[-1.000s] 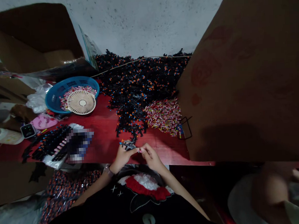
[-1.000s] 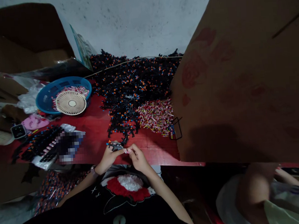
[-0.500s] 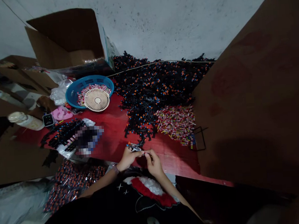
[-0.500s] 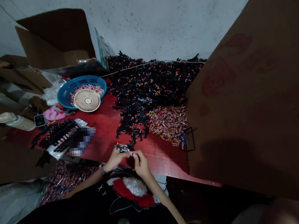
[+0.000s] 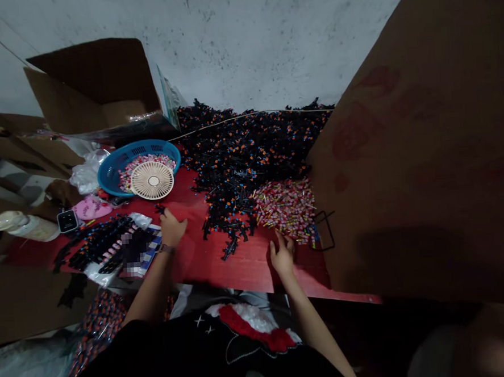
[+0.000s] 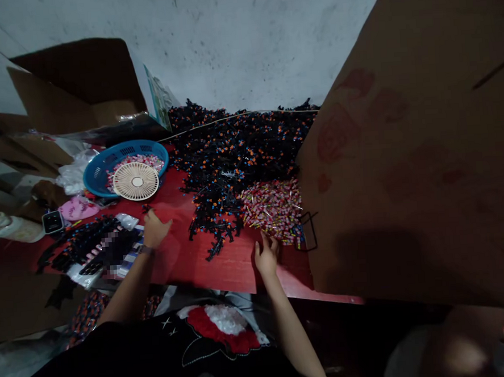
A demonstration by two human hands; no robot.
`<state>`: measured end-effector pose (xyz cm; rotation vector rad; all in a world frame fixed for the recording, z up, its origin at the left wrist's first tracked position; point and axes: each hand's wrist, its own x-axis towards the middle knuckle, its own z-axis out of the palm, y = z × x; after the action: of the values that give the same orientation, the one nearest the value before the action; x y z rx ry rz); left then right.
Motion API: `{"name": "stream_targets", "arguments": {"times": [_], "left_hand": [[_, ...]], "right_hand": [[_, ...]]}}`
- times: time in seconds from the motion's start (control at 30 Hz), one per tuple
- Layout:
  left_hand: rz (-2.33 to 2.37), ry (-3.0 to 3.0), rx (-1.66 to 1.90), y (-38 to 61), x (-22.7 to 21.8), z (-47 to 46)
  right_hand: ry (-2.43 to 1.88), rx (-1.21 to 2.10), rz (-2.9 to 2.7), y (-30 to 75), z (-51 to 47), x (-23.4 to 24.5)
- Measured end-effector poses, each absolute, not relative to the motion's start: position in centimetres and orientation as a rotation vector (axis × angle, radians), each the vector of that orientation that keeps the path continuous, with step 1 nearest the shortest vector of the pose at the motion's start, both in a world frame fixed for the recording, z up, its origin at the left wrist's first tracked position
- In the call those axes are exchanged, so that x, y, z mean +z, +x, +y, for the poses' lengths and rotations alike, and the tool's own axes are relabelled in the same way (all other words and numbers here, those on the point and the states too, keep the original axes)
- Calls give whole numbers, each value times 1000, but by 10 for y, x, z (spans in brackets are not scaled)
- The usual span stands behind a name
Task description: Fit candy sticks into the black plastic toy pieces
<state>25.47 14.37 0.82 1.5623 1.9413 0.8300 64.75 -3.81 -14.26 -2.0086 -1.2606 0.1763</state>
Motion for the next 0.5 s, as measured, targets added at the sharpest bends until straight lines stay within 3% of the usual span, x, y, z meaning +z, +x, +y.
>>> {"name": "stream_targets", "arguments": {"times": [0.27,0.5], "left_hand": [[1661,2110,392,343,-69,50],[1535,1992,669,323,-78,46]], "right_hand": [[-2123,141,-1249,641,-29,-150],[-2079,241,-1079,665,-28,-132]]}}
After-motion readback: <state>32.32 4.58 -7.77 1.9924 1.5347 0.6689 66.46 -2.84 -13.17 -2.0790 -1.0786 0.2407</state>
